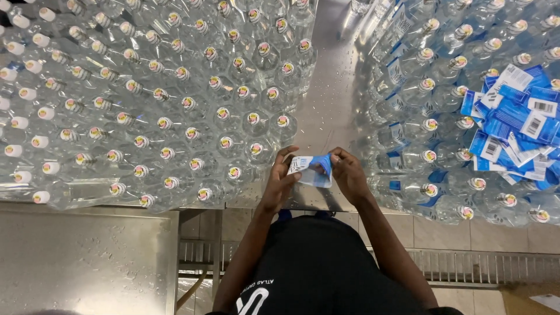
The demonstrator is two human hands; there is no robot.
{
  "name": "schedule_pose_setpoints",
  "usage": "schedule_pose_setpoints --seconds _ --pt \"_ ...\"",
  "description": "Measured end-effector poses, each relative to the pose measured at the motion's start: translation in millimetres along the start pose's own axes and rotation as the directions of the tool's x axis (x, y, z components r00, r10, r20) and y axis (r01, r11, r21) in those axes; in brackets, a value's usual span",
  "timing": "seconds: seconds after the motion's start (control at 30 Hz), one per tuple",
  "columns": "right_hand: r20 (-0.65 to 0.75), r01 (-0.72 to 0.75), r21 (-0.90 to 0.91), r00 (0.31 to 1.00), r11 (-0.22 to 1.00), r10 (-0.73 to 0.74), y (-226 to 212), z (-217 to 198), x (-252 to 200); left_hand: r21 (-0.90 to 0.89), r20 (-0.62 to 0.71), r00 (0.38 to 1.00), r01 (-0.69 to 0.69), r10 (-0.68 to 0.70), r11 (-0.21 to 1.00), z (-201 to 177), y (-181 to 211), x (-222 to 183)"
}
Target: The person repeatedly picks up a water bottle, applies a blue and white label to its neck, and places the bottle back on the table. This process is repeated for multiple bottles in a continuous loop.
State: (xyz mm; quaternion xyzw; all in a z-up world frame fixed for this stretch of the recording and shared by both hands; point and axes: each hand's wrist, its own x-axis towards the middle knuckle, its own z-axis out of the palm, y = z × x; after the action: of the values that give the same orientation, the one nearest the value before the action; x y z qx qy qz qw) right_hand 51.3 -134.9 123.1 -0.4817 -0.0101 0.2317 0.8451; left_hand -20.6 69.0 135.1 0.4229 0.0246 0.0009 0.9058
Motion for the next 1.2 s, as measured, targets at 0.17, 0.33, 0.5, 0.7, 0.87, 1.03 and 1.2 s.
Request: schedule_pose_setpoints --seconds 0.17,0.33,0.5,0.7,0.87,1.03,1.2 --pt "0.057 -0.122 -0.177 0.989 0.977 0.134 -10 29 28 -0.091 0.057 0.997 -0.038 0.043 0.995 -22 -1 -10" --pt "0.063 0.118 -0.592 0.993 0.797 -0.1 -16 1 149 0.03 0.013 0.998 -0.064 0.064 0.997 -37 -5 -20" --pt "0.126 0.08 -0.757 0.992 0.648 0.025 -10 -35 299 0.057 0.054 0.996 0.068 -0.071 0.996 -10 34 -37" --pt "0.223 0.217 -0.733 0.972 0.644 -0.074 -25 -15 294 0.009 0.04 0.992 0.119 -0.119 0.993 -18 28 -39" --pt "0.15 0.251 -0.661 0.968 0.707 -0.203 -8 -39 235 0.042 -0.026 0.998 0.055 -0.054 0.998 -28 -2 -27" --pt "0.014 0.219 -0.719 0.953 0.659 -0.301 4 -38 126 0.052 0.048 0.997 -0.068 0.066 0.996 -19 -21 -3" --pt "-0.044 0.089 -0.933 0.934 0.349 -0.354 11 -36 35 -0.315 0.01 0.99 0.135 -0.139 0.94 -10 -53 22"
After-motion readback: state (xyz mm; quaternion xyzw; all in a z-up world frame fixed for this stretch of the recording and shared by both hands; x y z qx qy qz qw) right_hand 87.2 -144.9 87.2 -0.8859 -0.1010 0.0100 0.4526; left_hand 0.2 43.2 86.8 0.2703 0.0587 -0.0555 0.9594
